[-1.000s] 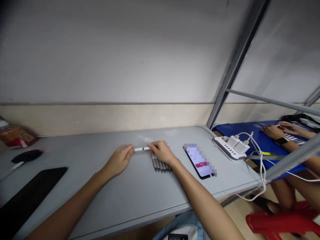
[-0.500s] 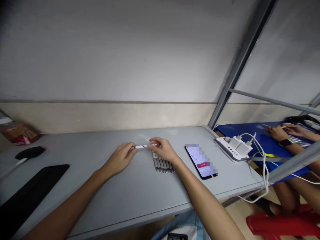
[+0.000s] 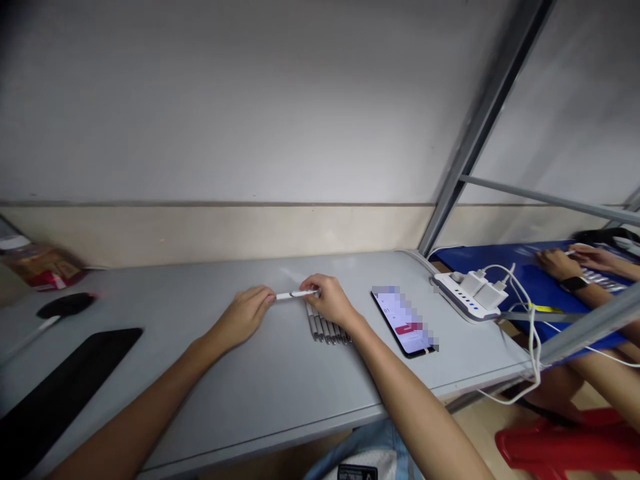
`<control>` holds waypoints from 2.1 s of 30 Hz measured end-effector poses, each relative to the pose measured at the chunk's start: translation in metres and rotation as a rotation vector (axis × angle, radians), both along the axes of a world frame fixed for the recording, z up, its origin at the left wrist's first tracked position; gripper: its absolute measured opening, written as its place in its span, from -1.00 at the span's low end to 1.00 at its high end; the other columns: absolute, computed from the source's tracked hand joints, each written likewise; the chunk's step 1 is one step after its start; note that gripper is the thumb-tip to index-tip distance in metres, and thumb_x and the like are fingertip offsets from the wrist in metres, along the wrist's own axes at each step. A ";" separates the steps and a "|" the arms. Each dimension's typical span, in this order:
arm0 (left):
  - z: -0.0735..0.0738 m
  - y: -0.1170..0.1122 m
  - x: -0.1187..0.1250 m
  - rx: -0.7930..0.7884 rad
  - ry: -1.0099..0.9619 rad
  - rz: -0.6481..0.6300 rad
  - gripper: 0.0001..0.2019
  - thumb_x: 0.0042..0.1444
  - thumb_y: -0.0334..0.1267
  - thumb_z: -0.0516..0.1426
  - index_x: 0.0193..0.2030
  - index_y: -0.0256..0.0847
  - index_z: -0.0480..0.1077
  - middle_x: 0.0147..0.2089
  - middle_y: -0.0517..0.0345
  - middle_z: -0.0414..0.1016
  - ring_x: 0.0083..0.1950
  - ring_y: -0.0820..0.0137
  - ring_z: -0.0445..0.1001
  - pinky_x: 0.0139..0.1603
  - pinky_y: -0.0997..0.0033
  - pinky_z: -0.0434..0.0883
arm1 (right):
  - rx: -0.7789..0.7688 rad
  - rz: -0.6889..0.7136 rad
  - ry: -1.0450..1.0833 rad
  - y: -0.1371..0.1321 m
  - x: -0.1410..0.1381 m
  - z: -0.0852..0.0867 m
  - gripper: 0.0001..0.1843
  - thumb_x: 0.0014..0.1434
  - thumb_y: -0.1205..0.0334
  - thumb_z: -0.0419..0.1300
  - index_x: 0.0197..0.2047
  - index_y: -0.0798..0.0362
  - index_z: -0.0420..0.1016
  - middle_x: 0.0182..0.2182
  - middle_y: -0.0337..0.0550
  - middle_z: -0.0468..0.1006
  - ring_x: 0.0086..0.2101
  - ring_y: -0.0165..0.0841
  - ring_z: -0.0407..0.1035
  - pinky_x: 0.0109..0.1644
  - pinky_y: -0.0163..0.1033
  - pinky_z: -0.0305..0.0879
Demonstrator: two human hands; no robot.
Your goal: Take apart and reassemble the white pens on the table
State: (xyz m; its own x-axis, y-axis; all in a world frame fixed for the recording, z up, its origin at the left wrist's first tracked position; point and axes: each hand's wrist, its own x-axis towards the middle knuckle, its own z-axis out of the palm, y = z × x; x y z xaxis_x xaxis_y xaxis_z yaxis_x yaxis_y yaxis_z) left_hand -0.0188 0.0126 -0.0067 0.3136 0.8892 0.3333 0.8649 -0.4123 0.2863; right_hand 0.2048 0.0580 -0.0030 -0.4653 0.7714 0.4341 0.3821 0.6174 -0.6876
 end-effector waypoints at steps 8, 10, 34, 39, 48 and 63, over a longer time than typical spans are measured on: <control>0.002 -0.001 -0.001 -0.009 -0.057 -0.018 -0.68 0.33 -0.17 -0.17 -0.10 -0.14 0.37 -0.18 0.10 0.50 -0.16 0.33 0.44 -0.09 0.33 0.30 | 0.160 -0.091 -0.182 0.005 0.005 -0.002 -0.77 0.12 0.46 0.16 -0.19 0.05 0.54 -0.27 -0.10 0.56 -0.21 -0.29 0.37 -0.11 -0.22 0.22; 0.002 -0.002 -0.001 0.000 -0.062 -0.034 -0.68 0.32 -0.19 -0.15 0.01 -0.11 0.36 -0.07 0.10 0.51 -0.06 0.32 0.44 0.00 0.30 0.30 | 0.172 -0.118 -0.244 0.006 0.008 -0.002 -0.75 0.13 0.45 0.14 -0.16 0.05 0.55 -0.25 -0.08 0.57 -0.17 -0.26 0.36 -0.07 -0.21 0.21; -0.003 0.000 -0.001 -0.014 -0.044 0.006 -0.71 0.32 -0.16 -0.16 -0.18 -0.16 0.34 -0.23 0.12 0.48 -0.20 0.31 0.42 -0.12 0.27 0.27 | 0.258 0.027 -0.087 0.007 0.003 -0.010 -0.73 0.22 0.34 0.14 -0.03 0.00 0.55 -0.21 -0.06 0.55 -0.20 -0.28 0.34 -0.08 -0.18 0.24; -0.003 -0.001 -0.001 0.013 -0.019 -0.040 -0.71 0.33 -0.17 -0.16 -0.18 -0.17 0.34 -0.24 0.13 0.44 -0.17 0.31 0.37 -0.09 0.27 0.23 | 0.011 0.047 0.058 0.003 0.001 -0.005 -0.75 0.22 0.15 0.17 -0.10 0.02 0.58 -0.28 -0.09 0.58 -0.28 -0.32 0.36 -0.17 -0.23 0.23; 0.005 -0.004 -0.002 0.014 -0.018 -0.021 -0.73 0.33 -0.16 -0.16 -0.13 -0.15 0.32 -0.19 0.13 0.42 -0.10 0.30 0.33 -0.07 0.24 0.20 | -0.332 0.205 0.200 0.003 0.004 0.002 -0.65 0.12 0.04 0.23 -0.10 0.09 0.43 -0.47 -0.26 0.42 -0.50 -0.47 0.23 -0.41 -0.36 0.14; 0.006 -0.005 0.000 0.018 -0.030 -0.065 -0.72 0.34 -0.17 -0.18 -0.17 -0.15 0.30 -0.22 0.14 0.40 -0.13 0.30 0.31 -0.07 0.24 0.22 | -0.365 0.175 0.116 0.001 0.007 0.003 -0.64 0.15 -0.06 0.16 -0.20 0.09 0.40 -0.61 -0.35 0.30 -0.60 -0.50 0.15 -0.52 -0.39 0.07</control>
State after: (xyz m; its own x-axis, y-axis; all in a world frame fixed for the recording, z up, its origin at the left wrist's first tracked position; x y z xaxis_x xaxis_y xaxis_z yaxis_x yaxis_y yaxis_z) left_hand -0.0193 0.0076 -0.0007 0.3597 0.8613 0.3588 0.8274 -0.4722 0.3042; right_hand 0.2116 0.0589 -0.0002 -0.5672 0.7980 0.2037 0.2003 0.3736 -0.9057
